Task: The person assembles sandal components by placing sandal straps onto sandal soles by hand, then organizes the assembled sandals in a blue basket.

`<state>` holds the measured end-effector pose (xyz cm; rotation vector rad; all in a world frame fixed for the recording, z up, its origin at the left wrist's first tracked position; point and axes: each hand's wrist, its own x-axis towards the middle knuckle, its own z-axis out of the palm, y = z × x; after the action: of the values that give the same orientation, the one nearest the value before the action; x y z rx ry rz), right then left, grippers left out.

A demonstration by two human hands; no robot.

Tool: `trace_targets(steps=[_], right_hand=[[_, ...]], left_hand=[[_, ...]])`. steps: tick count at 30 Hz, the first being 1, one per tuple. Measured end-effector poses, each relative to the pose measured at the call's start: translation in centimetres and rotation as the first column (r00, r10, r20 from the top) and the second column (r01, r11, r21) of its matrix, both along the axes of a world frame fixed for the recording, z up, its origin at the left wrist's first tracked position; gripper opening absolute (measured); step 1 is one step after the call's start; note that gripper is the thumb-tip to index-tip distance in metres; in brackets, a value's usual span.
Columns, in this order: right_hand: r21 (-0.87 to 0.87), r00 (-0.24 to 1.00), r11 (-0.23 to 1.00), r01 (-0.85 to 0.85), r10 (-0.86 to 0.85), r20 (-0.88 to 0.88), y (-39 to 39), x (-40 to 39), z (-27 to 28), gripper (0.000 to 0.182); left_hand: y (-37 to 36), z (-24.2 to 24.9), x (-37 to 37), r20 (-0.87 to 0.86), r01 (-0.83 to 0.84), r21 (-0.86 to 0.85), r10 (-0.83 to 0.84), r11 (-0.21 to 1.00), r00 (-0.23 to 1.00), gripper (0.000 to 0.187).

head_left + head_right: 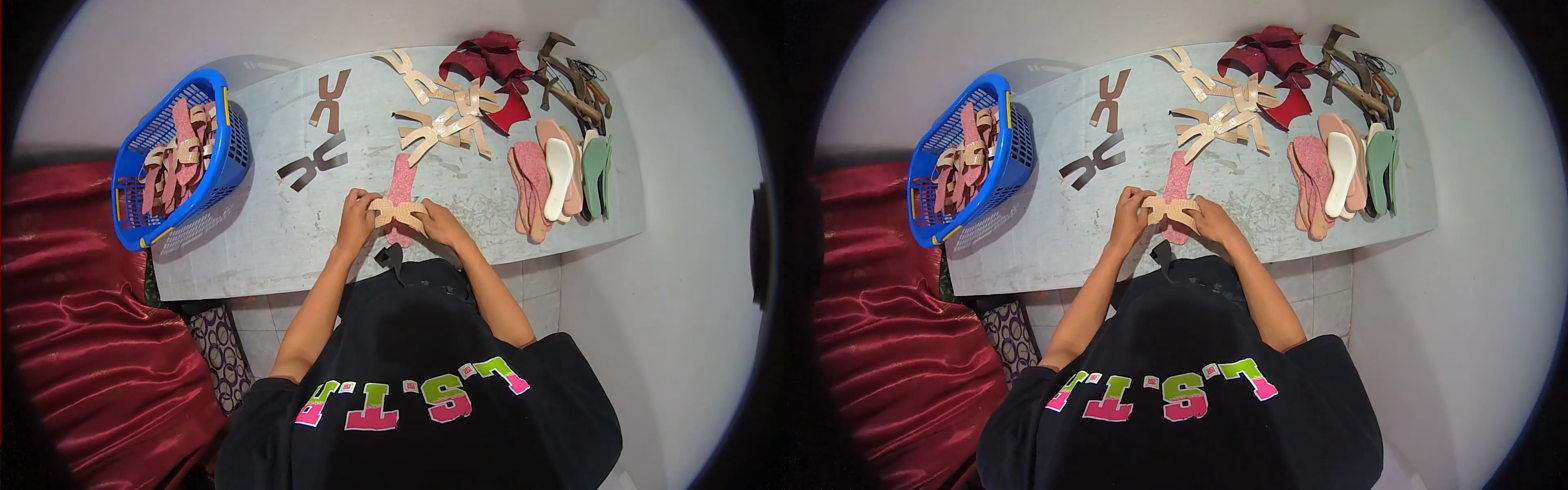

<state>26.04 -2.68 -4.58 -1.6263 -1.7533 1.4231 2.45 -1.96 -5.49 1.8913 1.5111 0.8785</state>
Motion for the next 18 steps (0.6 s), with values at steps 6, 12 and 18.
trace_targets(steps=[6,12,18], right_hand=[[0.094,0.997,0.995,0.040,-0.046,0.059,-0.4,-0.7,-1.4,0.025],[0.171,0.997,0.983,0.072,-0.077,0.026,-0.7,-1.5,-3.8,0.028],[-0.094,0.980,0.979,0.181,-0.188,-0.064,0.2,-2.2,-1.9,0.019]], left_hand=[[-2.1,-3.7,1.0,0.119,-0.268,-0.297,0.314,0.916,0.942,0.037],[-2.1,-6.4,2.0,0.405,-0.160,-0.642,0.508,0.750,0.760,0.038],[-2.2,-1.0,3.1,0.480,0.007,-0.823,0.690,0.568,0.541,0.042]])
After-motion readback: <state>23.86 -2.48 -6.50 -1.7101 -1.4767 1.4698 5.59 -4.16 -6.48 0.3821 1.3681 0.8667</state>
